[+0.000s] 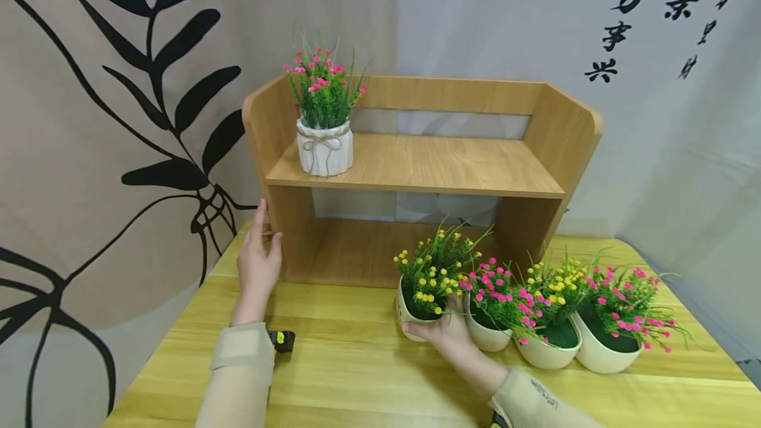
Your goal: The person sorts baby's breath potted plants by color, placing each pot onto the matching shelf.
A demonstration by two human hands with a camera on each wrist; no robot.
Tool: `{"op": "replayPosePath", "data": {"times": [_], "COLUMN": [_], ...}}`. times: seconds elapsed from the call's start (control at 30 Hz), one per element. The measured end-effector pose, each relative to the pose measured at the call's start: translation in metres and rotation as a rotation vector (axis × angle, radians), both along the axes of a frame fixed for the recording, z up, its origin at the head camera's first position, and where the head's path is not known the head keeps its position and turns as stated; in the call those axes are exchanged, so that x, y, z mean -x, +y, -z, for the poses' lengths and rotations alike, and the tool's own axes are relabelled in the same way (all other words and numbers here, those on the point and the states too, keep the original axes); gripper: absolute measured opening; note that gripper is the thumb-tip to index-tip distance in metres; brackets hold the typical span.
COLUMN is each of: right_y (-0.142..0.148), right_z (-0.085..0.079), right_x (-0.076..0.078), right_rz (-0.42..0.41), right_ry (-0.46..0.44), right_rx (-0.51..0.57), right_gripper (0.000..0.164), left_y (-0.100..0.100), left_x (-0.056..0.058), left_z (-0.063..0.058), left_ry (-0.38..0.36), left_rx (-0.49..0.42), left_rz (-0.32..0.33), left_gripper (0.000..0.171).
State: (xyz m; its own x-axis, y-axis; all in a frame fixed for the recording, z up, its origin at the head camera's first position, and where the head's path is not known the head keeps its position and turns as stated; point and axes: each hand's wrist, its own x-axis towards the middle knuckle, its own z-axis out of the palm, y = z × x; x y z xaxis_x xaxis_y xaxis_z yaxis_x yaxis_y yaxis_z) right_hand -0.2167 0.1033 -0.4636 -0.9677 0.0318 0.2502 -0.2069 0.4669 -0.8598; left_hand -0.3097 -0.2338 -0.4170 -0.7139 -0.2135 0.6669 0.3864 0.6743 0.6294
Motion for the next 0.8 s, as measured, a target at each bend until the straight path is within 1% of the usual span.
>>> {"op": "replayPosePath", "data": {"times": [0.07, 0.1, 0.17, 0.27, 0.33, 0.47, 0.53, 0.57, 0.67, 0.73, 0.8], "right_y": [0.000, 0.001, 0.002, 0.002, 0.003, 0.004, 0.004, 0.004, 0.003, 0.002, 0.001], "right_z": [0.002, 0.004, 0.005, 0.005, 0.006, 0.009, 0.011, 0.012, 0.012, 0.012, 0.012], "right_x": [0.002, 0.003, 0.003, 0.004, 0.005, 0.008, 0.009, 0.010, 0.014, 0.016, 0.018], "right_rz": [0.021, 0.023, 0.028, 0.016, 0.001, -0.026, -0.027, -0.046, -0.084, -0.105, -0.105], "right_ry": [0.053, 0.075, 0.080, 0.101, 0.133, 0.238, 0.258, 0.271, 0.265, 0.283, 0.286], "right_rx": [-0.060, -0.071, -0.079, -0.106, -0.125, -0.229, -0.239, -0.248, -0.202, -0.200, -0.170], "right_gripper": [0.101, 0.098, 0.098, 0.096, 0.093, 0.087, 0.084, 0.084, 0.083, 0.083, 0.082], "left_y": [0.000, 0.001, 0.001, 0.001, 0.001, 0.000, 0.000, -0.001, -0.002, -0.003, -0.003], "left_x": [0.000, 0.000, 0.000, -0.001, -0.001, -0.001, -0.002, -0.002, -0.002, -0.002, -0.001], "left_z": [0.000, -0.001, -0.001, -0.001, 0.000, 0.001, 0.001, 0.002, 0.002, 0.002, 0.001], "left_ry": [0.000, 0.001, 0.003, 0.005, 0.004, -0.003, -0.006, -0.005, -0.004, -0.003, -0.002], "left_rx": [0.000, 0.001, -0.002, -0.004, -0.003, 0.002, 0.002, 0.001, 0.000, -0.002, 0.000], "left_rz": [0.001, 0.001, 0.002, 0.000, -0.002, -0.006, -0.006, -0.006, -0.006, -0.007, -0.007], "left_gripper": [0.080, 0.080, 0.079, 0.079, 0.079, 0.079, 0.079, 0.079, 0.080, 0.080, 0.080]}}
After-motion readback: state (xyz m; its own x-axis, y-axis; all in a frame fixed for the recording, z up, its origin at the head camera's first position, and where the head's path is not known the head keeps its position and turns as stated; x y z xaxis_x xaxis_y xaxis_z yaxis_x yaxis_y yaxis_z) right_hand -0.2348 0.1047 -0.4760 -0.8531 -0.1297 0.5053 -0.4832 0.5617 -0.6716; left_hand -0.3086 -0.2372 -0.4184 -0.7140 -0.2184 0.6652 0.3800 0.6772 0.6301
